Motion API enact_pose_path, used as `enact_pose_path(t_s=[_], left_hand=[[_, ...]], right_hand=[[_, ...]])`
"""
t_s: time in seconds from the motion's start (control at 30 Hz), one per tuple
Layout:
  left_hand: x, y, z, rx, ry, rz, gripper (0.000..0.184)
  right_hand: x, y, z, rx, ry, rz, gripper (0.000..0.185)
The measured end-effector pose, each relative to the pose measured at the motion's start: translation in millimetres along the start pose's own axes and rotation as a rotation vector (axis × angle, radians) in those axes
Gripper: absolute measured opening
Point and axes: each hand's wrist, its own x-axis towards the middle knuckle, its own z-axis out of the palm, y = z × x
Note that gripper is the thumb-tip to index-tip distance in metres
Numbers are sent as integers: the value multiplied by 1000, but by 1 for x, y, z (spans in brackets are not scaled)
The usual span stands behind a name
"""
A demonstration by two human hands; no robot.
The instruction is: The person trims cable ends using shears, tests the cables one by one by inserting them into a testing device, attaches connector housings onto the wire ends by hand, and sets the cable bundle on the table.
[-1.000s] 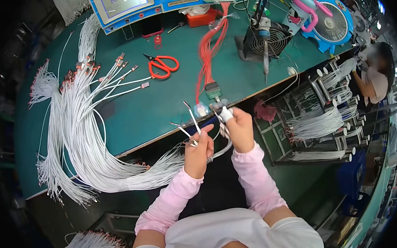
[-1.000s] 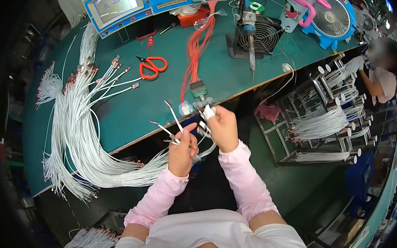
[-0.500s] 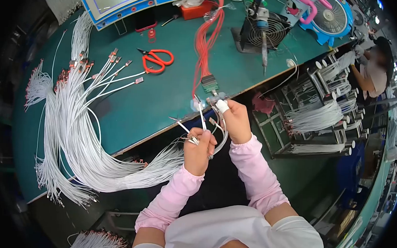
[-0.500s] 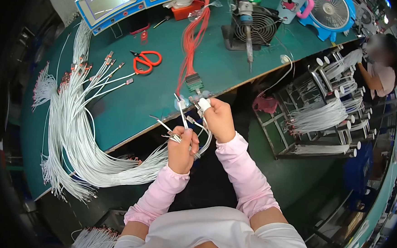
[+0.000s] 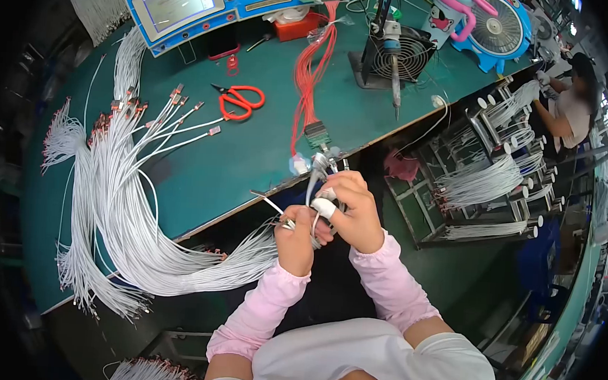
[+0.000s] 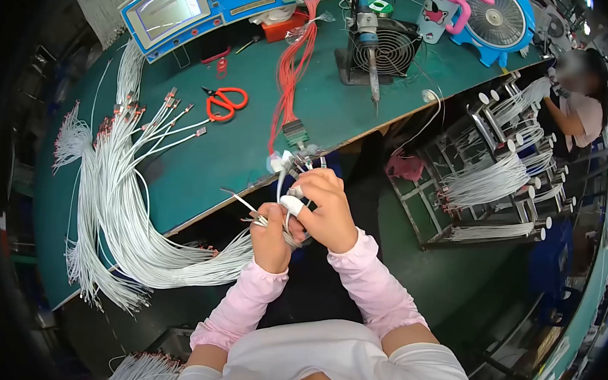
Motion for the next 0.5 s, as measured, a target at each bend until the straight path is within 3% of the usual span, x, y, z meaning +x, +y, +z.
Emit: enact_pose_path(t_s=[0.07,0.13,0.23,0.3,0.37,0.5], left_hand=[[4,4,2,8,103,39,23],[12,9,5,-1,262,94,22],[19,14,-4,19,330,171,21],[21,16,-10,-6,297,194,21],[18,15,-16,-45,133,70,20],[12,8,-11,20,95,85,18]], right_hand=[[-2,1,-1,14,36,-59,7],[-9,7,3,196,247,148,6],[-2,30,3,267,493,386,11],[6,43,6,423,450,454,14],[10,49,15,562,379,512,13],[22,36,19,568,264,641,14]])
